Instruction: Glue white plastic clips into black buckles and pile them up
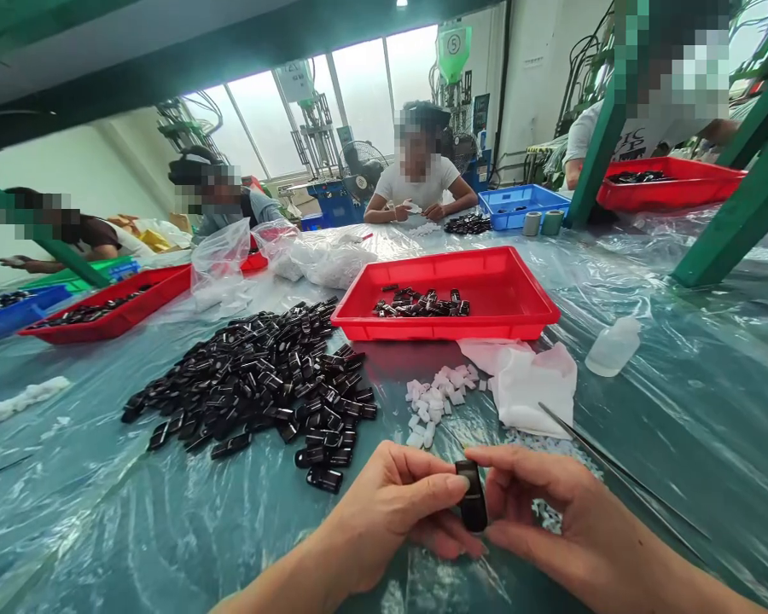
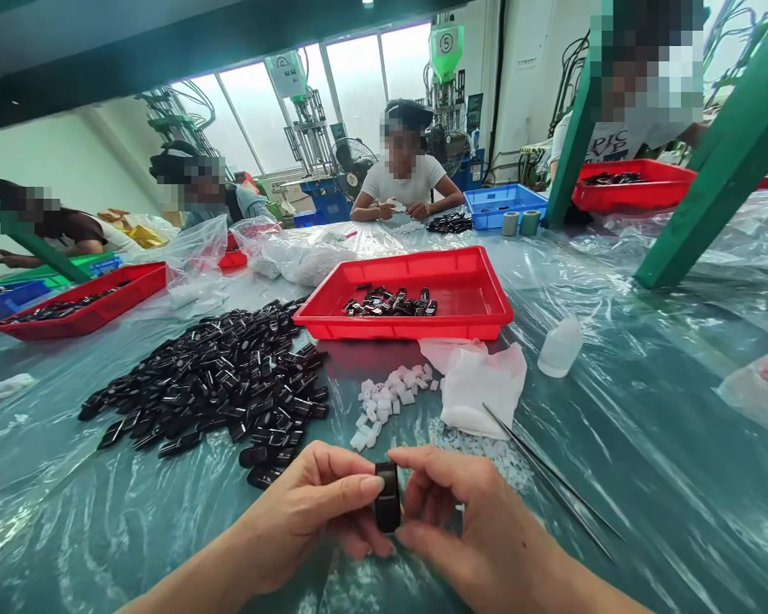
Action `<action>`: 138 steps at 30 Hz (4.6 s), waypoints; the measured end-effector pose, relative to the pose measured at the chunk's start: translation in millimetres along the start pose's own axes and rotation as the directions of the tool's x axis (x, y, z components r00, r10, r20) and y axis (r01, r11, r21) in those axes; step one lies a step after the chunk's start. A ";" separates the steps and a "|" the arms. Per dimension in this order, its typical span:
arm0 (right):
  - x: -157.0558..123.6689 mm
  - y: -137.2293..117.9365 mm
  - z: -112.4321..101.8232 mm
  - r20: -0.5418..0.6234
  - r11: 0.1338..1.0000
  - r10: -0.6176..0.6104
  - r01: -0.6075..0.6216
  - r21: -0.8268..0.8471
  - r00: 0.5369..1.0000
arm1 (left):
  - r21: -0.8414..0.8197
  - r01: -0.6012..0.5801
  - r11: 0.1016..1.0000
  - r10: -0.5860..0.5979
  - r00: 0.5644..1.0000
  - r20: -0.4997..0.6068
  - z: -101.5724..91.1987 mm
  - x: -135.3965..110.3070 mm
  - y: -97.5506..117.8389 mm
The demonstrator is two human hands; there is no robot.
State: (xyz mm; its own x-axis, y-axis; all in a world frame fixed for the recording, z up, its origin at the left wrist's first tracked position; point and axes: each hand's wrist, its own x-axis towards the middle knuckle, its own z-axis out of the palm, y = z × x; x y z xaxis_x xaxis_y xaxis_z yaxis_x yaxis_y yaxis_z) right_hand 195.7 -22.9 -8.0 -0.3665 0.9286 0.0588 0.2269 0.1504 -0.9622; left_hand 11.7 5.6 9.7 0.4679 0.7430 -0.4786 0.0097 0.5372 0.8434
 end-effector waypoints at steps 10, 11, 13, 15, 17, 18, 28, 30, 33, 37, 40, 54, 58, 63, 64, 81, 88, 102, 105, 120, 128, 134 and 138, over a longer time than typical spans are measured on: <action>-1.4 -3.9 -0.5 0.032 0.995 -0.020 0.023 -0.095 0.999 | -0.042 0.047 0.998 -0.045 0.998 0.049 -2.0 0.8 -4.9; -1.9 -4.8 -2.3 0.034 0.991 -0.033 0.037 -0.129 0.999 | -0.043 0.050 0.998 -0.048 0.998 0.052 -1.5 0.6 -5.0; -1.8 -4.9 -9.1 -0.015 0.972 -0.092 0.087 -0.220 0.996 | -0.041 0.048 0.998 -0.045 0.997 0.062 -0.9 0.0 -4.8; 1.3 -2.5 -21.2 -0.215 0.931 -0.203 0.120 -0.345 0.955 | -0.042 0.041 0.998 -0.038 0.997 0.071 -0.9 -0.4 -4.5; 7.9 1.6 -39.1 -0.539 0.893 -0.332 0.073 -0.445 0.774 | -0.046 0.036 0.998 -0.033 0.998 0.062 -1.2 -0.6 -3.9; 12.1 4.1 -49.9 -0.688 0.896 -0.355 0.021 -0.443 0.633 | -0.045 0.036 0.998 -0.033 0.998 0.058 -1.3 -0.6 -3.6; 37.7 61.4 -134.8 -0.920 0.873 -0.033 -0.438 -0.217 0.391 | -0.063 0.008 0.998 -0.005 0.999 0.051 0.9 -3.8 -2.4; 36.8 68.9 -136.2 -0.860 0.849 0.040 -0.471 -0.239 0.508 | -0.065 0.007 0.998 -0.003 0.998 0.056 1.0 -4.3 -3.6; 34.8 64.2 -131.3 -0.774 0.828 0.033 -0.452 -0.333 0.632 | -0.070 0.007 0.998 -0.001 0.997 0.078 1.7 -4.9 -5.8; 30.6 36.1 -107.0 -0.704 0.809 -0.181 -0.303 -0.503 0.686 | -0.075 0.004 0.997 0.004 0.993 0.115 3.8 -6.1 -7.7; 23.1 14.4 -77.3 -0.565 0.752 -0.376 -0.114 -0.649 0.735 | -0.081 0.020 0.997 -0.008 0.990 0.144 5.0 -6.7 -8.1; 5.4 -5.7 -27.1 -0.090 0.367 -0.709 0.257 -0.894 0.700 | -0.087 0.099 0.991 -0.081 0.978 0.191 9.4 -5.6 -10.6; 0.4 -7.0 -23.5 -0.062 0.339 -0.706 0.259 -0.905 0.705 | -0.071 0.113 0.991 -0.098 0.976 0.195 9.0 -5.3 -11.1; -1.6 -8.0 -18.9 -0.056 0.321 -0.723 0.264 -0.910 0.688 | -0.055 0.117 0.992 -0.104 0.975 0.198 7.1 -4.1 -12.3; -1.4 -7.8 -18.4 -0.055 0.318 -0.726 0.263 -0.911 0.685 | -0.049 0.115 0.992 -0.103 0.973 0.205 6.9 -4.0 -12.6; -0.9 -6.0 -25.1 -0.046 0.380 -0.707 0.325 -0.866 0.706 | -0.015 0.110 0.994 -0.104 0.972 0.211 6.8 -7.2 -8.9; -1.4 -3.8 -28.8 0.003 0.362 -0.701 0.359 -0.860 0.713 | -0.015 0.101 0.995 -0.095 0.967 0.237 4.0 -7.4 -9.3; -2.6 -3.0 -22.6 -0.021 0.311 -0.739 0.314 -0.897 0.673 | 0.009 0.120 0.993 -0.119 0.969 0.217 6.9 -6.7 -9.9; -2.4 -2.4 -21.1 -0.031 0.315 -0.739 0.305 -0.899 0.673 | 0.017 0.121 0.993 -0.122 0.971 0.206 7.8 -6.8 -9.6; 3.5 -5.2 -22.6 -0.085 0.407 -0.733 0.335 -0.850 0.675 | 0.045 0.121 0.992 -0.127 0.972 0.197 9.8 -7.6 -7.7; 4.2 -4.1 -24.2 -0.072 0.440 -0.723 0.377 -0.815 0.687 | 0.037 0.123 0.992 -0.128 0.968 0.216 7.3 -8.2 -9.0; 3.1 -5.9 -26.9 -0.027 0.414 -0.716 0.394 -0.821 0.697 | 0.024 0.116 0.993 -0.118 0.963 0.242 3.6 -9.5 -10.3; 0.7 -5.6 -29.8 0.017 0.380 -0.702 0.396 -0.836 0.712 | 0.024 0.111 0.993 -0.114 0.966 0.233 3.0 -8.5 -11.5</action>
State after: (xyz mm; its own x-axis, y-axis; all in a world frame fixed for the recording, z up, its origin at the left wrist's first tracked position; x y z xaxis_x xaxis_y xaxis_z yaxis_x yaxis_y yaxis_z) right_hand 221.0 -12.9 5.3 -0.4359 0.5494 0.7129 0.6955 0.7083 -0.1206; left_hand 10.2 -8.1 4.8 0.6567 0.5634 -0.5013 0.0828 0.6068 0.7905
